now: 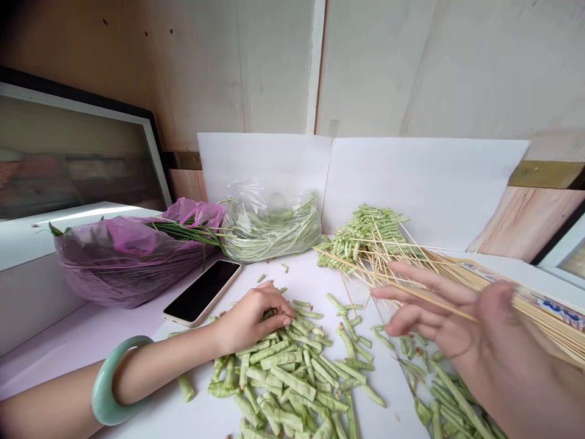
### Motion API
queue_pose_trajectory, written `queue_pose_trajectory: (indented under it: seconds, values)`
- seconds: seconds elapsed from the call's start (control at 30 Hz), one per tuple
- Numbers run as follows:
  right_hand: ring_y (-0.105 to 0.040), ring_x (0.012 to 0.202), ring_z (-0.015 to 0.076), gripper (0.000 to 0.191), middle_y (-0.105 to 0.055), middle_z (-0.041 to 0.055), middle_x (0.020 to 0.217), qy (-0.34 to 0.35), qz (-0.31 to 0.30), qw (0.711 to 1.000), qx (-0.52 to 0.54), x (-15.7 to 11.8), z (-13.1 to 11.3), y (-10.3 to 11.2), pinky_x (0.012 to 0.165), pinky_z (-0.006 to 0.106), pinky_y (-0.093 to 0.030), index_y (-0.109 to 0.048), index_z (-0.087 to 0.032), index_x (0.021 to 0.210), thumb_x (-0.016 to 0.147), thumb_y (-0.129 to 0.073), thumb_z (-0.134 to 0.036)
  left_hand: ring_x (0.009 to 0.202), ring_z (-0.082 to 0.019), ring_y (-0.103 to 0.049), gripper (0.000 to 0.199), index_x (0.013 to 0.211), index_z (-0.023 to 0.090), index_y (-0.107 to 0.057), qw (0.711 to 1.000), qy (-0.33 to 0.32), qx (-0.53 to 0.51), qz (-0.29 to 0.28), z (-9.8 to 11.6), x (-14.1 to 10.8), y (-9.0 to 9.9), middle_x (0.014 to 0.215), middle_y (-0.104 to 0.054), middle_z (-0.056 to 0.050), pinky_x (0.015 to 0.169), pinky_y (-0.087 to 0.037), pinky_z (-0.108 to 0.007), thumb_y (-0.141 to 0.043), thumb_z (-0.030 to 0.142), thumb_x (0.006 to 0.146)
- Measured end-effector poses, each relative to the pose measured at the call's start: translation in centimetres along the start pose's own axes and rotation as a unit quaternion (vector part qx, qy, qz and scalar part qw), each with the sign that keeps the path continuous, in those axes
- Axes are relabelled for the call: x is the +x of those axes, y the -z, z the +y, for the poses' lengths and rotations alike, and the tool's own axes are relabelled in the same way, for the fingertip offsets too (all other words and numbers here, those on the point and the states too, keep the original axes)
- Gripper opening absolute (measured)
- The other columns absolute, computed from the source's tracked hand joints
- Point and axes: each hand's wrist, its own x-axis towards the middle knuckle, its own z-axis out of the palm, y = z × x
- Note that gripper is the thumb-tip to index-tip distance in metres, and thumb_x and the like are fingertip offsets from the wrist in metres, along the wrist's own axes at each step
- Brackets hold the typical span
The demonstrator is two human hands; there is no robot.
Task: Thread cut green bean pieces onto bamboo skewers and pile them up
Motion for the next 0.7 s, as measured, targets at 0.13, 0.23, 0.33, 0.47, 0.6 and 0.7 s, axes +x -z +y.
queue_pose_trajectory:
  seconds: [0.13, 0.23, 0.33, 0.47, 0.6, 0.7]
  values:
    - [-0.063, 0.06, 0.0241, 0.039, -0.066, 0.0093, 0.074, 0.032, -0.057, 0.998, 0.019, -0.8, 0.2, -1.9, 0.053, 0.032, -0.057, -0.073, -0.023, 0.077, 0.085, -0.057, -0.058, 0.086, -0.022, -0.059, 0.02, 0.084, 0.017, -0.068, 0.993, 0.052, -0.078, 0.069, 0.5, -0.8, 0.6, 0.087, -0.067, -0.009, 0.081, -0.042, -0.032, -0.055, 0.032, 0.087]
    - [-0.052, 0.043, 0.0181, 0.044, -0.052, 0.0032, 0.051, 0.096, -0.053, 0.992, 0.055, -1.4, -0.1, -3.6, 0.04, 0.027, -0.048, -0.064, -0.024, 0.058, 0.09, -0.053, -0.05, 0.081, -0.02, -0.062, 0.023, 0.08, 0.018, -0.059, 0.946, 0.123, -0.279, 0.106, 0.7, -1.4, 0.6, 0.079, -0.066, -0.005, 0.074, -0.045, -0.029, -0.06, 0.04, 0.084]
    - [-0.055, 0.044, 0.0211, 0.045, -0.055, 0.0033, 0.051, 0.125, -0.093, 0.986, 0.063, -2.2, -0.4, -5.0, 0.042, 0.031, -0.05, -0.068, -0.027, 0.062, 0.092, -0.049, -0.054, 0.074, -0.015, -0.062, 0.028, 0.08, 0.018, -0.059, 0.88, 0.17, -0.426, 0.123, 0.7, -1.7, 0.5, 0.077, -0.068, -0.004, 0.071, -0.046, -0.026, -0.073, 0.04, 0.073]
    - [-0.059, 0.054, 0.0237, 0.042, -0.059, 0.0022, 0.054, 0.158, -0.13, 0.978, 0.027, -3.3, 0.0, -5.7, 0.052, 0.032, -0.052, -0.069, -0.03, 0.071, 0.093, -0.045, -0.056, 0.069, -0.012, -0.058, 0.045, 0.108, 0.018, -0.065, 0.845, 0.187, -0.471, 0.174, 0.5, -1.7, 0.5, 0.076, -0.067, -0.001, 0.071, -0.045, -0.024, -0.079, 0.036, 0.069]
    - [-0.061, 0.057, 0.0229, 0.04, -0.06, 0.0029, 0.057, 0.191, -0.125, 0.974, -0.005, -4.0, 0.4, -5.7, 0.046, 0.029, -0.048, -0.068, -0.028, 0.074, 0.096, -0.044, -0.051, 0.071, -0.013, -0.057, 0.038, 0.1, 0.014, -0.073, 0.843, 0.192, -0.471, 0.173, 0.4, -1.7, 0.6, 0.077, -0.067, -0.004, 0.07, -0.044, -0.024, -0.077, 0.037, 0.07]
    - [-0.064, 0.063, 0.0233, 0.038, -0.061, 0.0032, 0.061, 0.203, -0.116, 0.972, -0.035, -4.2, 0.4, -5.7, 0.049, 0.028, -0.048, -0.067, -0.028, 0.076, 0.097, -0.044, -0.05, 0.071, -0.012, -0.057, 0.033, 0.096, 0.016, -0.073, 0.839, 0.182, -0.482, 0.178, 0.5, -1.7, 0.6, 0.081, -0.069, -0.004, 0.07, -0.044, -0.022, -0.077, 0.036, 0.07]
